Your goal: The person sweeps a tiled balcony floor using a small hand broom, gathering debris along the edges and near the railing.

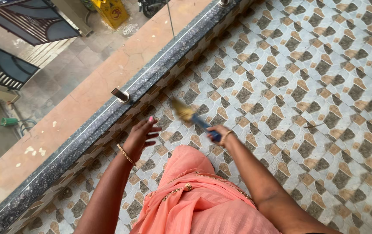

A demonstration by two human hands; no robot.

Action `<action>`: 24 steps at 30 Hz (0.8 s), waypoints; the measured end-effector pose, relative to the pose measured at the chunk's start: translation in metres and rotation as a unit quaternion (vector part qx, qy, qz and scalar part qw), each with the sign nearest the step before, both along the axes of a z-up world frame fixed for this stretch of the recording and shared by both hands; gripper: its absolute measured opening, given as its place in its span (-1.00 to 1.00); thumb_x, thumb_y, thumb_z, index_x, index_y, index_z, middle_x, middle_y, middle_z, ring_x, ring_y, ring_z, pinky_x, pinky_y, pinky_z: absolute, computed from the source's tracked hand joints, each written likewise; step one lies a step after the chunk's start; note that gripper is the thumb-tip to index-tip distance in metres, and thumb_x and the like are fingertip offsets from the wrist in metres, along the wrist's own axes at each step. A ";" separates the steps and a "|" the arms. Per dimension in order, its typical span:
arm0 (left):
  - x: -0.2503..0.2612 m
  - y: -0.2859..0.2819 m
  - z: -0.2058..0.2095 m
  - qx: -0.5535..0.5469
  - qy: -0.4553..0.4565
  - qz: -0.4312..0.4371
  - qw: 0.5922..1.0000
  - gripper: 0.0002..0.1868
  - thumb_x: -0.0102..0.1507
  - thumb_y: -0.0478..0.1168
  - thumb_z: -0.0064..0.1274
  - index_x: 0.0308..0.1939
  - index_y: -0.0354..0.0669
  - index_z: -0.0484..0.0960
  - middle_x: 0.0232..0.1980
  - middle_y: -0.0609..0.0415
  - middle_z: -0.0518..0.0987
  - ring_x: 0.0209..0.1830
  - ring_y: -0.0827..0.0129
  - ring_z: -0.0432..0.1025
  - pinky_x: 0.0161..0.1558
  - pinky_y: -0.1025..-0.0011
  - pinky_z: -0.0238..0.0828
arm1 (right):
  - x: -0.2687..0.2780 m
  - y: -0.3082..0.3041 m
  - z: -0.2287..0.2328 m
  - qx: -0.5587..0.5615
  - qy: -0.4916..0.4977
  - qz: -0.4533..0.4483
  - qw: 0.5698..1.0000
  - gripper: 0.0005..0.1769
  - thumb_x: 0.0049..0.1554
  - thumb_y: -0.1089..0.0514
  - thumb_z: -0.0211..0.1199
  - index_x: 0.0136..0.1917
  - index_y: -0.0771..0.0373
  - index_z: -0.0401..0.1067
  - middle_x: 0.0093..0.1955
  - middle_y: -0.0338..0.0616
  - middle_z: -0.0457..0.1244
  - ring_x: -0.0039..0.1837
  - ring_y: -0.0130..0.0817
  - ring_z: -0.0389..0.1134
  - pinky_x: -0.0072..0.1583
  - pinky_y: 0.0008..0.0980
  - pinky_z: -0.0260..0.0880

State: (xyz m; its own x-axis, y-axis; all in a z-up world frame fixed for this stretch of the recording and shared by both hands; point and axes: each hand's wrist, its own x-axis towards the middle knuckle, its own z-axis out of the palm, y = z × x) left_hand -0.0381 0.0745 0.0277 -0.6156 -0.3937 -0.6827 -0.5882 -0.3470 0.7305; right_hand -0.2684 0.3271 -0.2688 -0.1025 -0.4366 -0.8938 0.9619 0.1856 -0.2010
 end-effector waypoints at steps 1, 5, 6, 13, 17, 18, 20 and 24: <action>-0.004 0.001 0.006 -0.009 0.027 0.005 1.000 -0.46 0.41 0.20 -0.23 0.24 -0.10 0.50 0.08 0.00 0.64 0.04 0.27 0.48 0.03 0.28 0.45 | -0.012 0.012 0.004 0.043 0.041 -0.032 0.998 -0.80 0.15 0.27 0.28 -0.04 0.33 0.28 -0.33 -0.07 0.28 -0.41 -0.44 0.29 -0.36 -0.54 0.38; -0.021 0.012 0.014 0.046 0.061 0.066 0.995 -0.43 0.39 0.20 -0.25 0.24 -0.11 0.49 0.08 0.01 0.65 0.06 0.26 0.51 0.00 0.27 0.44 | -0.029 0.010 0.019 -0.012 0.106 -0.060 0.992 -0.81 0.06 0.29 0.27 -0.07 0.33 0.33 -0.40 -0.15 0.24 -0.46 -0.45 0.27 -0.43 -0.49 0.34; -0.024 0.019 0.010 0.076 0.071 0.089 0.991 -0.42 0.39 0.20 -0.25 0.23 -0.16 0.49 0.07 -0.03 0.66 0.06 0.23 0.52 0.02 0.24 0.47 | -0.020 0.002 0.022 0.057 0.204 -0.053 0.976 -0.80 0.02 0.37 0.29 -0.07 0.36 0.34 -0.38 -0.12 0.27 -0.44 -0.42 0.30 -0.42 -0.45 0.37; -0.043 0.043 -0.015 0.126 0.049 0.078 0.988 -0.45 0.42 0.17 -0.28 0.22 -0.14 0.49 0.07 0.01 0.66 0.05 0.24 0.51 0.01 0.25 0.45 | -0.015 0.008 0.038 0.009 0.254 0.063 0.965 -0.70 -0.06 0.38 0.35 -0.04 0.30 0.38 -0.34 -0.09 0.29 -0.43 -0.42 0.29 -0.45 -0.43 0.33; -0.056 0.041 -0.012 0.119 0.065 0.081 0.987 -0.46 0.43 0.15 -0.28 0.22 -0.16 0.49 0.08 0.01 0.66 0.04 0.24 0.52 0.01 0.25 0.45 | -0.046 0.029 0.015 -0.021 0.049 0.047 0.997 -0.67 0.05 0.31 0.35 0.04 0.32 0.29 -0.28 -0.06 0.32 -0.41 -0.50 0.29 -0.43 -0.55 0.31; -0.058 0.042 -0.011 0.116 0.063 0.081 0.988 -0.47 0.43 0.15 -0.28 0.22 -0.15 0.49 0.08 0.01 0.66 0.04 0.26 0.52 0.02 0.25 0.45 | -0.056 0.038 0.011 -0.025 0.022 0.009 0.999 -0.66 0.08 0.29 0.31 0.07 0.34 0.26 -0.28 -0.06 0.29 -0.39 -0.45 0.32 -0.42 -0.56 0.31; -0.060 0.043 -0.009 0.113 0.063 0.083 0.988 -0.48 0.43 0.14 -0.28 0.22 -0.13 0.49 0.08 0.02 0.66 0.05 0.27 0.53 0.02 0.26 0.45 | -0.075 0.058 0.010 -0.029 -0.005 -0.028 0.999 -0.65 0.10 0.28 0.28 0.10 0.36 0.22 -0.27 -0.06 0.27 -0.38 -0.40 0.34 -0.41 -0.58 0.32; -0.063 0.045 -0.011 0.118 0.057 0.090 0.987 -0.50 0.43 0.12 -0.28 0.21 -0.12 0.50 0.07 0.02 0.66 0.03 0.27 0.53 0.00 0.26 0.44 | -0.085 0.066 0.020 0.061 0.111 -0.090 0.988 -0.65 0.07 0.31 0.32 0.08 0.41 0.29 -0.31 -0.08 0.28 -0.41 -0.43 0.28 -0.41 -0.54 0.33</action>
